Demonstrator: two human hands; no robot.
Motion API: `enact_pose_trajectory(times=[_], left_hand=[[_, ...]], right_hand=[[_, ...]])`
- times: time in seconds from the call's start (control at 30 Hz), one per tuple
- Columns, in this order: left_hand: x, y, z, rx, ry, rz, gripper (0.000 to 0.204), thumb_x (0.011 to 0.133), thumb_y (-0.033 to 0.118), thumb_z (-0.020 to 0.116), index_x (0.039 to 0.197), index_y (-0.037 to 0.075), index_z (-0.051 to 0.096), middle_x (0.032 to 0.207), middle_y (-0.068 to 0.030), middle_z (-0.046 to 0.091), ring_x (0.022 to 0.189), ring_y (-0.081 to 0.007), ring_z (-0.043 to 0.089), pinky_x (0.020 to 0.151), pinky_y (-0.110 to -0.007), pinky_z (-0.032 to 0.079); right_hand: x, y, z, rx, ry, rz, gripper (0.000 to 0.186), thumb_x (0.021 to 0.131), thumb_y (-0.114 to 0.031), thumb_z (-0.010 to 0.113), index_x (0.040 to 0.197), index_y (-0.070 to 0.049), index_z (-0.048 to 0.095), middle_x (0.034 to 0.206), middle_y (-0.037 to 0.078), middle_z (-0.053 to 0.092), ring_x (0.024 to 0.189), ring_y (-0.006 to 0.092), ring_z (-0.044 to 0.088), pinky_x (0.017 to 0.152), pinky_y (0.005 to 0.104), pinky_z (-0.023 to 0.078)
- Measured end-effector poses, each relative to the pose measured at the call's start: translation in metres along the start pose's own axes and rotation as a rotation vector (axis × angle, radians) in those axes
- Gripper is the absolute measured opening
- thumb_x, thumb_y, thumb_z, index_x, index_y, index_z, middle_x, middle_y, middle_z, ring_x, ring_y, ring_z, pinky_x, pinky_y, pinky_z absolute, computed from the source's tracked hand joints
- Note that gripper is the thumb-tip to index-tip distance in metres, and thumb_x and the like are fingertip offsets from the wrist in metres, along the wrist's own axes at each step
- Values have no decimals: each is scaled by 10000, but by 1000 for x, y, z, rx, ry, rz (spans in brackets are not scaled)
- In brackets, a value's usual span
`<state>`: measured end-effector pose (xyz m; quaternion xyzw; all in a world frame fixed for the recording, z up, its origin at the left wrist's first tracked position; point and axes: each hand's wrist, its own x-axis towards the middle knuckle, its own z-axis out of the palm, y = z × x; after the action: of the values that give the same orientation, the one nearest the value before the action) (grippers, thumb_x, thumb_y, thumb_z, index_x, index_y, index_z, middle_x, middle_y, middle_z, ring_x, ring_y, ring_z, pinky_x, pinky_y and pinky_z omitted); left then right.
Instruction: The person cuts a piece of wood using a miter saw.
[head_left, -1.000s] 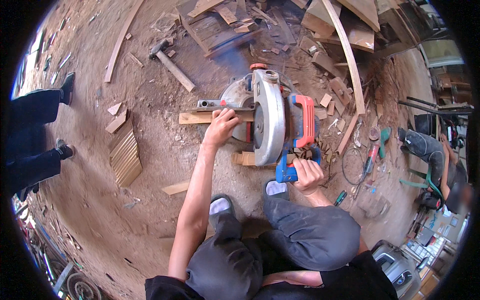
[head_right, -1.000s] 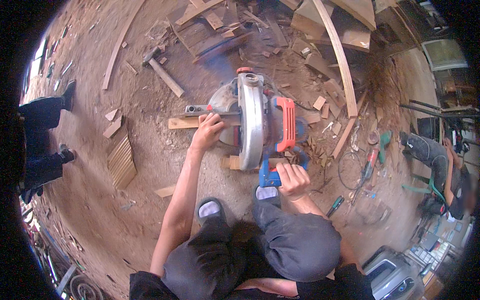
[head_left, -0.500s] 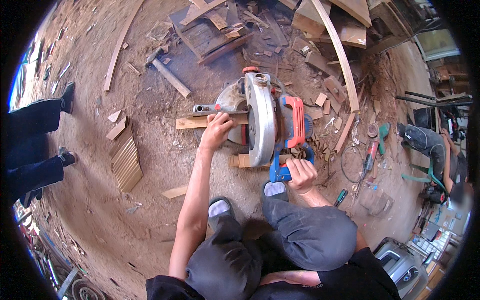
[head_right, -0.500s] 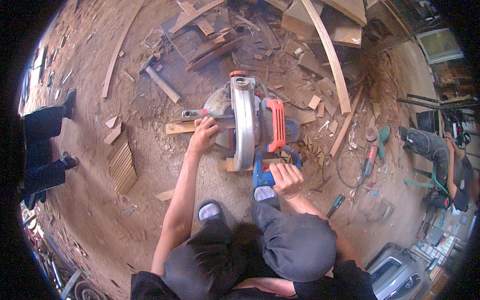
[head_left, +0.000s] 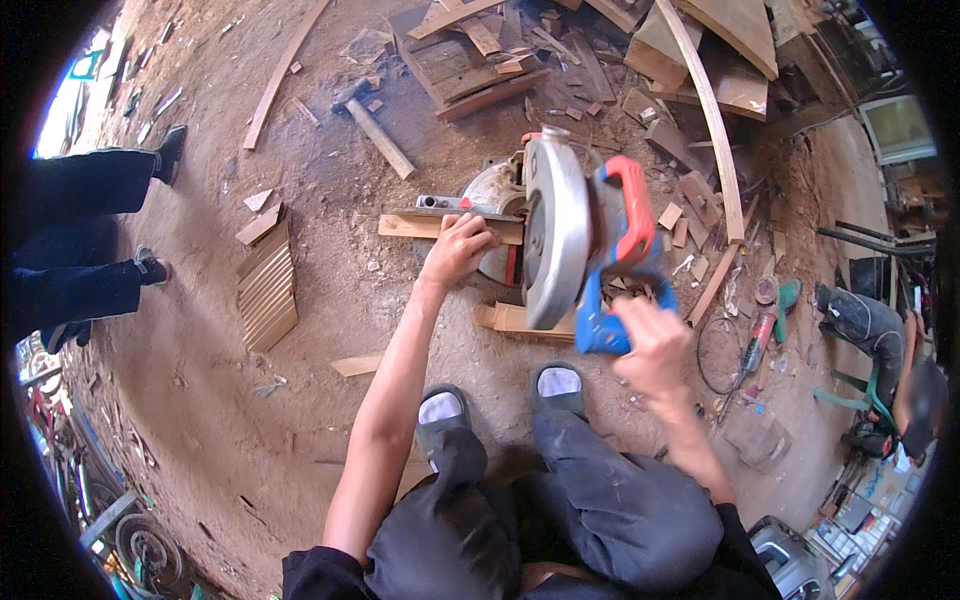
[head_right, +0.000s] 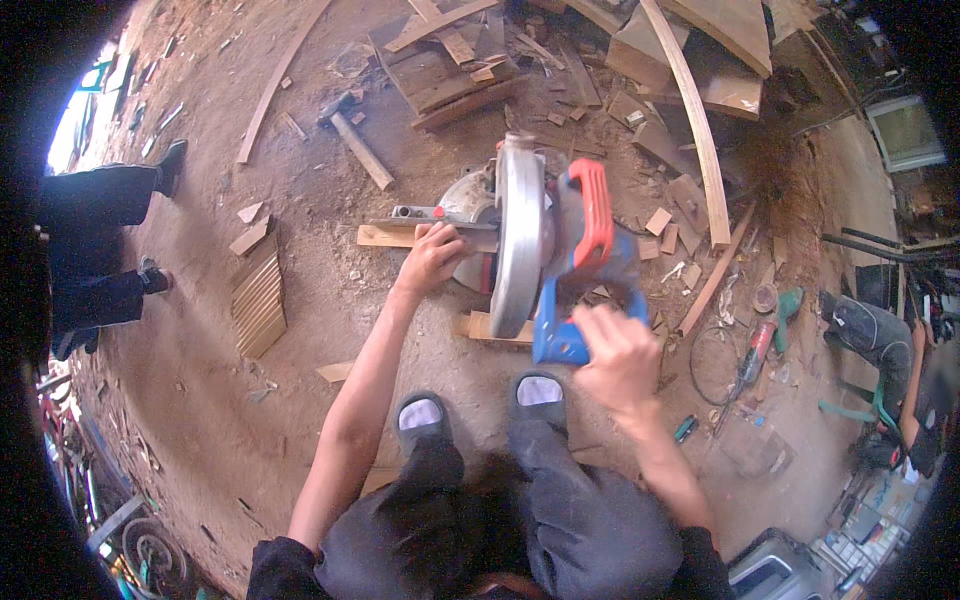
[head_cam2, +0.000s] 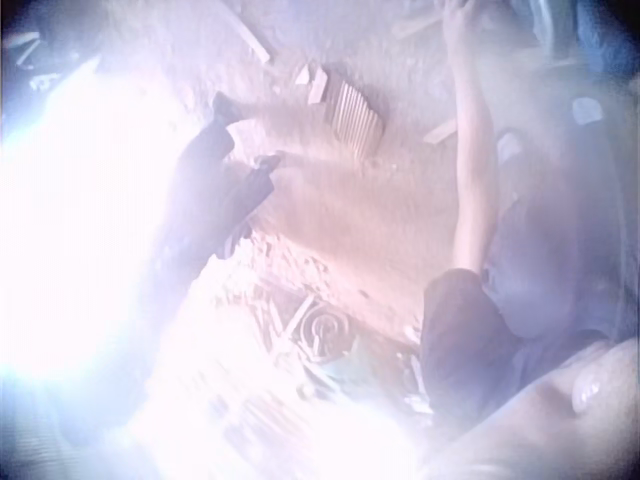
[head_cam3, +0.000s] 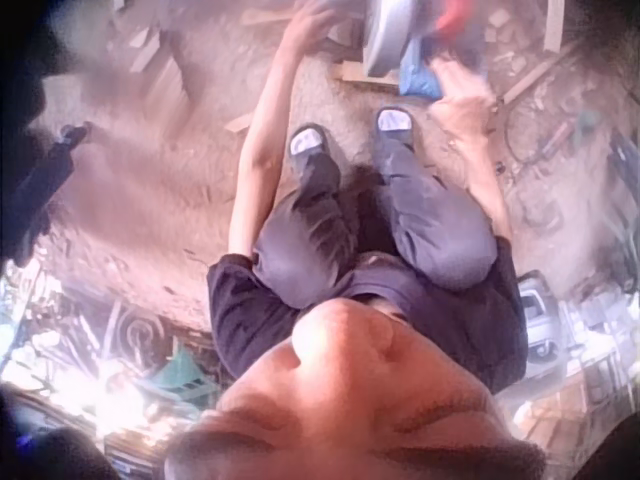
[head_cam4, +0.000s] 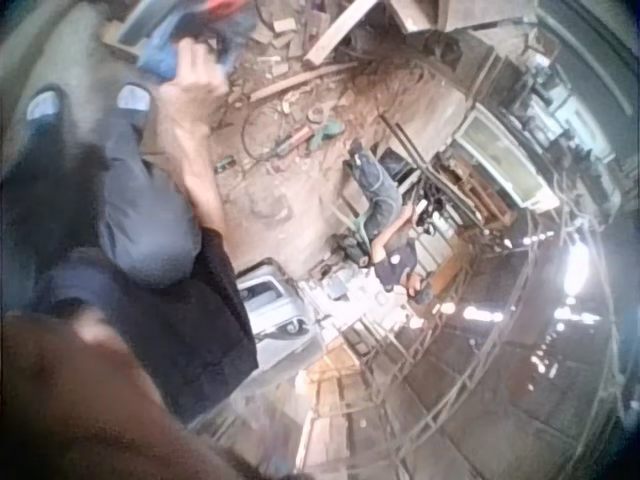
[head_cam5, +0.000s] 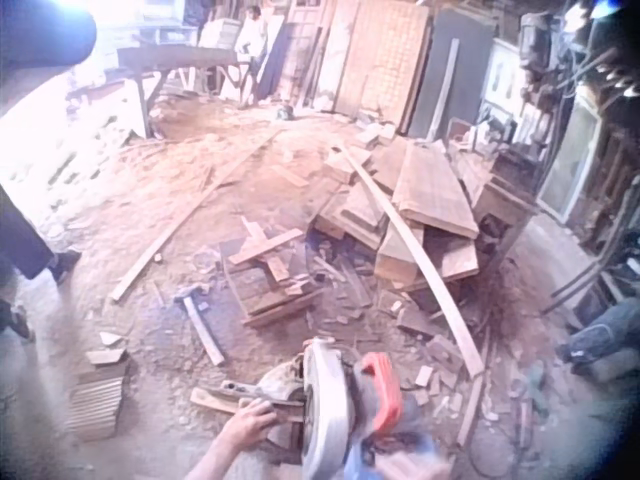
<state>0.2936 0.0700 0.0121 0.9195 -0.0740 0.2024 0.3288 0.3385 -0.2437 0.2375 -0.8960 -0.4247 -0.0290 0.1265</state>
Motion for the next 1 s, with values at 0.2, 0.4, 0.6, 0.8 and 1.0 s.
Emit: enact_pose_trajectory(times=[0.2, 0.4, 0.6, 0.8, 1.0], left_hand=[[6, 20, 20, -37, 44, 25, 115, 832, 117, 778, 934, 86, 738, 1019, -34, 669, 1021, -245, 633, 928, -421, 498], [-30, 42, -4, 9, 199, -154, 159, 901, 105, 770, 1048, 48, 749, 1162, -78, 695, 1139, -301, 646, 1046, -454, 494], [-58, 8, -44, 235, 418, -567, 628, 898, 252, 844, 1440, 59, 594, 1321, -161, 635, 1288, -352, 540, 1119, -485, 442], [-66, -9, -43, 184, 288, -639, 682, 850, 289, 891, 1410, 28, 602, 1270, -167, 644, 1248, -362, 557, 1103, -470, 452], [-55, 3, -40, 250, 312, -638, 583, 810, 323, 918, 1258, 38, 676, 1206, -123, 668, 1194, -342, 583, 1075, -467, 459]], right_hand=[[106, 20, -98, 132, -179, 64, 603, 639, -351, 983, 1106, -49, 749, 1009, 131, 743, 924, 326, 745, 831, 427, 576], [6, 43, -47, 171, 716, -81, 248, 988, -217, 634, 996, 29, 668, 920, 143, 678, 788, 281, 653, 772, 415, 538], [-37, 126, 105, 194, 210, 223, 285, 928, -65, 679, 1210, -27, 691, 1164, 218, 694, 1141, 491, 620, 1010, 560, 482], [0, 134, 178, 135, 191, 70, 394, 932, -134, 719, 1313, -47, 667, 1323, 238, 628, 1208, 478, 586, 1042, 576, 457], [-20, 150, 171, 106, -10, 118, 469, 939, -153, 730, 1386, -56, 625, 1333, 238, 623, 1267, 459, 568, 1052, 541, 469]])
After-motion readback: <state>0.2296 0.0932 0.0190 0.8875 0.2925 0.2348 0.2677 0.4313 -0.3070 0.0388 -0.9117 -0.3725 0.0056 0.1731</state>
